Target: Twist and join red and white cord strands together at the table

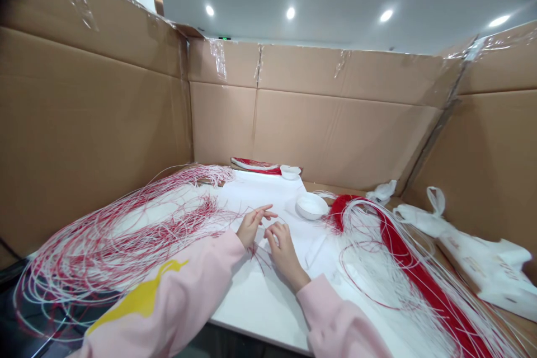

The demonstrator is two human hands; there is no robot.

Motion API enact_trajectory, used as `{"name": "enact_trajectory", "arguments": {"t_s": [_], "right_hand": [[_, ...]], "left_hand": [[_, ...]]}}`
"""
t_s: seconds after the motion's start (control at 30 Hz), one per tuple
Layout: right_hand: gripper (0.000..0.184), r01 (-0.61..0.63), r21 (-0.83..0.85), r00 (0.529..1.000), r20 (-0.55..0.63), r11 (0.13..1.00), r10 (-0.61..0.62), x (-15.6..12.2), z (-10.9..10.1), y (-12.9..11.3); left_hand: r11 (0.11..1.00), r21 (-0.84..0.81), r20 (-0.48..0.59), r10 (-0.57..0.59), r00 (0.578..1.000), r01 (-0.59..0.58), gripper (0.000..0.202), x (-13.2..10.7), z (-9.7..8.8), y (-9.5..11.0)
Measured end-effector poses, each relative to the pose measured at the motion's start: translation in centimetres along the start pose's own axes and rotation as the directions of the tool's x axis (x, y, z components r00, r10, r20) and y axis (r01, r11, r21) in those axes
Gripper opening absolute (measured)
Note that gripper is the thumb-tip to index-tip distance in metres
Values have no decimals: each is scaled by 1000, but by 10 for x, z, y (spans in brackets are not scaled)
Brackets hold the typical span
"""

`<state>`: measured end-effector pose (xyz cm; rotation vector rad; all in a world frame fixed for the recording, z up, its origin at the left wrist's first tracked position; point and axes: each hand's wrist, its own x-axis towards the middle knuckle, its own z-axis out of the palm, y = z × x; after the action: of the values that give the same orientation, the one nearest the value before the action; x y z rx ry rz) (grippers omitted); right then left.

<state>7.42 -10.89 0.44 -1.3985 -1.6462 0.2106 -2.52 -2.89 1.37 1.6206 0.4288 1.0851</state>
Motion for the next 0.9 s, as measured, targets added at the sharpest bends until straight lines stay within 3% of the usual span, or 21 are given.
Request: {"name": "enact_trajectory", "arguments": {"t_s": [0.13,0.23,0.33,0.5,0.63,0.73,0.83,0.9], "right_hand": [[31,-16,55,1000,13,998,16,0,-2,-4],[38,-115,199,988,122,973,92,-2,-1,-6],[39,-199,326,975,159,924,154,-3,2,-7],[33,-288,500,955,217,817,203,-4,4,-5],[35,-273,501,959,209,821,192,-2,5,-1],[35,-245,471,967,179,847,181,-1,5,4],[34,-211,440,977,127,873,172,-1,5,6],[34,-191,422,981,92,886,168,-1,3,5]], "left_hand": [[989,-136,-8,-60,998,58,49,3,-1,-3],[973,-218,-59,-94,994,79,54,7,-3,-3],[951,-299,-84,-114,990,84,63,10,-6,-4],[906,-419,-37,-83,996,60,85,9,-6,-3],[896,-441,-5,-46,999,39,94,7,-3,-1],[893,-449,-97,-14,995,-31,95,7,-1,3],[896,-429,-262,-1,965,-115,98,9,-3,6],[892,-436,-313,-25,950,-120,100,11,-5,5]]}}
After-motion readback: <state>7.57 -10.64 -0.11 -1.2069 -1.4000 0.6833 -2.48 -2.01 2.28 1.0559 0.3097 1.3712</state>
